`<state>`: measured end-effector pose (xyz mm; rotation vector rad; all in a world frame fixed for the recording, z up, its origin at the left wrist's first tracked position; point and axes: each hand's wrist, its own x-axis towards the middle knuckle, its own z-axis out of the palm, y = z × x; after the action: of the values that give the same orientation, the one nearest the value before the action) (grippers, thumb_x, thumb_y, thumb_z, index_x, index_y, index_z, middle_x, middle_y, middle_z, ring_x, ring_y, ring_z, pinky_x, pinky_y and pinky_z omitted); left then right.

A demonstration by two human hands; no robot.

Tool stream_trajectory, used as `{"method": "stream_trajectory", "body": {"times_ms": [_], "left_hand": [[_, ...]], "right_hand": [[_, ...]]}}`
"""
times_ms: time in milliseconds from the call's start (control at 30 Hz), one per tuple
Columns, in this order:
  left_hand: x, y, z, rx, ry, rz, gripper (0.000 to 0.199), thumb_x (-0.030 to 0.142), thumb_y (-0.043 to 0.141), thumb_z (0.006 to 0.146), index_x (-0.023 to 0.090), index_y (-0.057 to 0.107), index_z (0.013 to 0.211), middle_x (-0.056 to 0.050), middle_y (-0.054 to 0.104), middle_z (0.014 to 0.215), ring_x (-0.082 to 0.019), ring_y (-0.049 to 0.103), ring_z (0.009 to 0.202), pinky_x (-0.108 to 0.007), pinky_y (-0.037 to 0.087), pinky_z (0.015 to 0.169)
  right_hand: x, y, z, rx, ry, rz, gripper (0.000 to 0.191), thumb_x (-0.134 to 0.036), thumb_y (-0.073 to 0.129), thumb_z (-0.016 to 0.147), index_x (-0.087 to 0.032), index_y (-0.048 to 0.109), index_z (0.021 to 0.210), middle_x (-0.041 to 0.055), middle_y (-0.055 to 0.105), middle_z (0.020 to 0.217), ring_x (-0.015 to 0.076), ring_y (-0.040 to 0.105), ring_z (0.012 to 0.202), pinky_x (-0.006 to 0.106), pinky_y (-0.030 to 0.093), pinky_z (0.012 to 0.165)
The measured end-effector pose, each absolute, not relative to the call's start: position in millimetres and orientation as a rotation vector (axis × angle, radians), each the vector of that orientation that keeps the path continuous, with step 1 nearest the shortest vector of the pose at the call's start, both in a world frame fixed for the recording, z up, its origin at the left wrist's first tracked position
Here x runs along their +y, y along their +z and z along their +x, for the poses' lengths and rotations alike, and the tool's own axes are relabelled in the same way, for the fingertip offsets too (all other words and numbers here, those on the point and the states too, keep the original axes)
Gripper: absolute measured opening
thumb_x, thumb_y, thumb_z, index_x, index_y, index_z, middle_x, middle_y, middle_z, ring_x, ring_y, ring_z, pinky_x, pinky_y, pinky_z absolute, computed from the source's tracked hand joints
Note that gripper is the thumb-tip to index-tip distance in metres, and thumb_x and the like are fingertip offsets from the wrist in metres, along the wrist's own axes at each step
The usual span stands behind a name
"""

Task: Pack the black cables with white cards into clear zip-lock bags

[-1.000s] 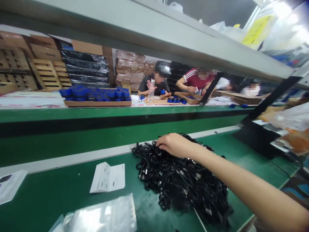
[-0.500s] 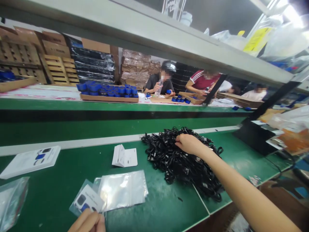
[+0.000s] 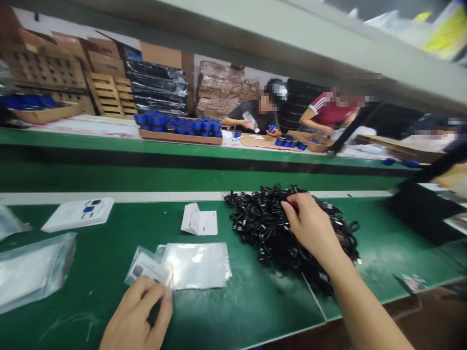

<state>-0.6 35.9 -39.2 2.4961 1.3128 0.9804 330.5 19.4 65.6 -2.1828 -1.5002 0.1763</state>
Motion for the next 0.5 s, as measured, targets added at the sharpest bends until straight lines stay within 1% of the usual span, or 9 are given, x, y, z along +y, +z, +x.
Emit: {"method": "stream_trajectory", "body": {"times_ms": [67,133,167,200,233,300,367,433,500], "left_hand": [[36,-36,3,1.32,0.979,2.524,0.024,0.029,0.045,0.091,0.023,0.059,0.072,-0.001,0.056,0.074,-0.015,0.061,0.066,-0.025,0.049,0.063],[36,-36,4,1.313,0.918,2.539,0.022,0.024,0.045,0.091,0.023,0.057,0.072,-0.002,0.055,0.075,-0.017,0.059,0.07,-0.027,0.049,0.065],[35,-36,4,1.301,0.874,2.545,0.021,0.021,0.045,0.09,0.022,0.057,0.073,-0.002,0.054,0.077,-0.017,0.059,0.072,-0.028,0.05,0.064],[35,-37,3,1.292,0.834,2.548,0.019,0.019,0.045,0.089,0.022,0.057,0.075,-0.002,0.054,0.079,-0.017,0.059,0.073,-0.027,0.05,0.064],[34,-37,1,1.29,0.807,2.546,0.017,0.018,0.045,0.089,0.022,0.057,0.078,-0.003,0.055,0.082,-0.017,0.059,0.076,-0.027,0.051,0.065],[32,-37,-4,1.311,0.793,2.528,0.014,0.018,0.045,0.089,0.022,0.057,0.083,-0.005,0.056,0.092,-0.018,0.06,0.084,-0.027,0.053,0.071],[28,-34,-7,1.333,0.829,2.515,0.013,0.02,0.044,0.091,0.022,0.056,0.087,-0.006,0.055,0.101,-0.017,0.061,0.091,-0.026,0.053,0.076],[25,-31,-10,1.33,0.849,2.519,0.014,0.019,0.043,0.091,0.023,0.056,0.09,-0.007,0.055,0.108,-0.016,0.062,0.095,-0.024,0.053,0.077],[23,-29,-10,1.34,0.862,2.53,0.014,0.019,0.043,0.091,0.023,0.056,0.087,-0.007,0.054,0.111,-0.016,0.063,0.097,-0.023,0.053,0.078]], "right_hand": [[3,50,282,-1.547,0.476,-1.99,0.035,-0.043,0.03,0.098,-0.019,0.054,0.093,0.0059,0.061,0.075,0.0207,0.061,0.072,0.032,0.05,0.068],[-12,29,232,-1.613,0.914,-1.767,0.046,-0.058,0.032,0.094,-0.02,0.059,0.089,-0.0028,0.054,0.057,0.0123,0.053,0.048,0.022,0.045,0.048],[-16,18,209,-1.44,1.354,-1.554,0.053,-0.066,0.034,0.09,-0.02,0.06,0.094,-0.0043,0.049,0.055,0.01,0.047,0.046,0.019,0.041,0.044],[-19,7,191,-1.269,1.656,-1.387,0.061,-0.074,0.04,0.082,-0.019,0.062,0.095,-0.0058,0.045,0.054,0.0079,0.041,0.044,0.017,0.036,0.042],[-19,-1,177,-1.163,1.747,-1.318,0.066,-0.078,0.043,0.077,-0.018,0.063,0.094,-0.0067,0.042,0.053,0.0066,0.036,0.043,0.016,0.03,0.041],[-17,-11,163,-0.999,1.842,-1.234,0.071,-0.08,0.047,0.073,-0.016,0.065,0.098,-0.0082,0.035,0.051,0.0057,0.027,0.042,0.016,0.023,0.04],[-13,-13,162,-1.053,1.793,-1.22,0.065,-0.074,0.046,0.08,-0.017,0.067,0.104,-0.0081,0.033,0.051,0.0066,0.025,0.043,0.017,0.022,0.041],[-12,-11,166,-1.276,1.607,-1.272,0.05,-0.058,0.044,0.09,-0.02,0.067,0.111,-0.004,0.043,0.056,0.0095,0.037,0.048,0.02,0.033,0.048],[-12,-10,167,-1.526,1.312,-1.394,0.04,-0.04,0.04,0.095,-0.02,0.063,0.121,0.0045,0.06,0.072,0.0166,0.055,0.064,0.027,0.045,0.065]]}}
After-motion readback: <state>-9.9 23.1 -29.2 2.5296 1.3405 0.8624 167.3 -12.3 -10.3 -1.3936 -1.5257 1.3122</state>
